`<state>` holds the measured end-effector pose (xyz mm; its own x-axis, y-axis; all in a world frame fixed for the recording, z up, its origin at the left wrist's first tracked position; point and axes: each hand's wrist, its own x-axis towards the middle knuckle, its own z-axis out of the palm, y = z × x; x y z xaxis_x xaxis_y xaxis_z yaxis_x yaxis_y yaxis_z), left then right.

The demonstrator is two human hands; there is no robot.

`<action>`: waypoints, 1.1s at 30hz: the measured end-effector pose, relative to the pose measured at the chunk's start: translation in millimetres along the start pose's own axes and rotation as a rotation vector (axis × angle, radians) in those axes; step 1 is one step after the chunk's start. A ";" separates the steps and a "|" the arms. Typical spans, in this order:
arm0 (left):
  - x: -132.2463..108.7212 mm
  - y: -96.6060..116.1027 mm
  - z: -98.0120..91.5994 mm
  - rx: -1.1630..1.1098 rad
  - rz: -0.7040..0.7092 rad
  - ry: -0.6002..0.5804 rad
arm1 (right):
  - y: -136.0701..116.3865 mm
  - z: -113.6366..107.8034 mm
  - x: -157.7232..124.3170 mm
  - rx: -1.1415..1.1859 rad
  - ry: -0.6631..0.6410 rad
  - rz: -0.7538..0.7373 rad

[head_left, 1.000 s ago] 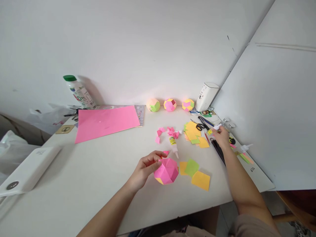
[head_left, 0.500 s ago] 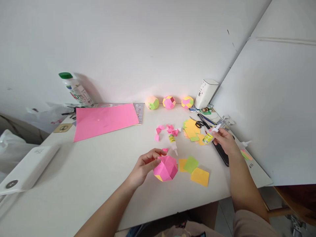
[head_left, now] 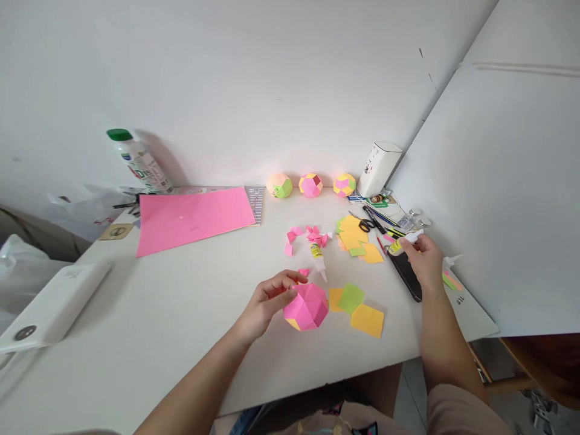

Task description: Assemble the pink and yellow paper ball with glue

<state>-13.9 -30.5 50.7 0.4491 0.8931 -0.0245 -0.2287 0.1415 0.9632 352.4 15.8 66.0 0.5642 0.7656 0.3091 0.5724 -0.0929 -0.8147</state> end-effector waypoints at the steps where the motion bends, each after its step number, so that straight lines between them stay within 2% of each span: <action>1: 0.0 -0.2 0.0 0.003 -0.002 0.000 | 2.5 1.3 5.7 -0.030 0.031 -0.006; 6: 0.1 -0.3 0.5 0.028 -0.011 0.000 | 14.5 14.0 43.9 -0.172 0.121 -0.045; 11: 1.3 -0.4 0.1 0.024 -0.003 -0.003 | 32.3 30.2 66.0 -0.218 0.040 -0.037; 14: 1.3 -0.9 -0.1 0.020 -0.012 -0.003 | 40.9 34.8 66.2 -0.257 -0.007 -0.046; 19: 0.3 -2.0 -0.5 0.019 -0.014 -0.007 | 45.2 32.3 64.6 -0.346 0.004 -0.048; 23: 0.8 -3.4 -1.5 0.011 -0.011 -0.010 | 40.8 31.5 62.3 -0.391 0.001 -0.061; 27: 2.1 -3.5 -2.2 0.001 -0.003 -0.007 | 26.7 20.9 44.9 -0.442 -0.011 -0.125; 29: 2.2 -2.8 -2.4 -0.004 0.000 -0.005 | 17.8 5.7 30.2 -0.510 0.083 -0.290; 31: 1.5 -1.6 -2.4 -0.009 0.003 -0.005 | 12.0 -15.1 15.0 -0.545 0.282 -0.423; 33: 0.2 -0.6 -1.9 -0.011 0.006 -0.009 | 12.2 -36.2 2.3 -0.604 0.473 -0.466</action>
<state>-15.4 -29.7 49.7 0.4551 0.8903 -0.0160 -0.2407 0.1403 0.9604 382.2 -6.6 74.5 0.3065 0.4795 0.8223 0.9446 -0.2599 -0.2005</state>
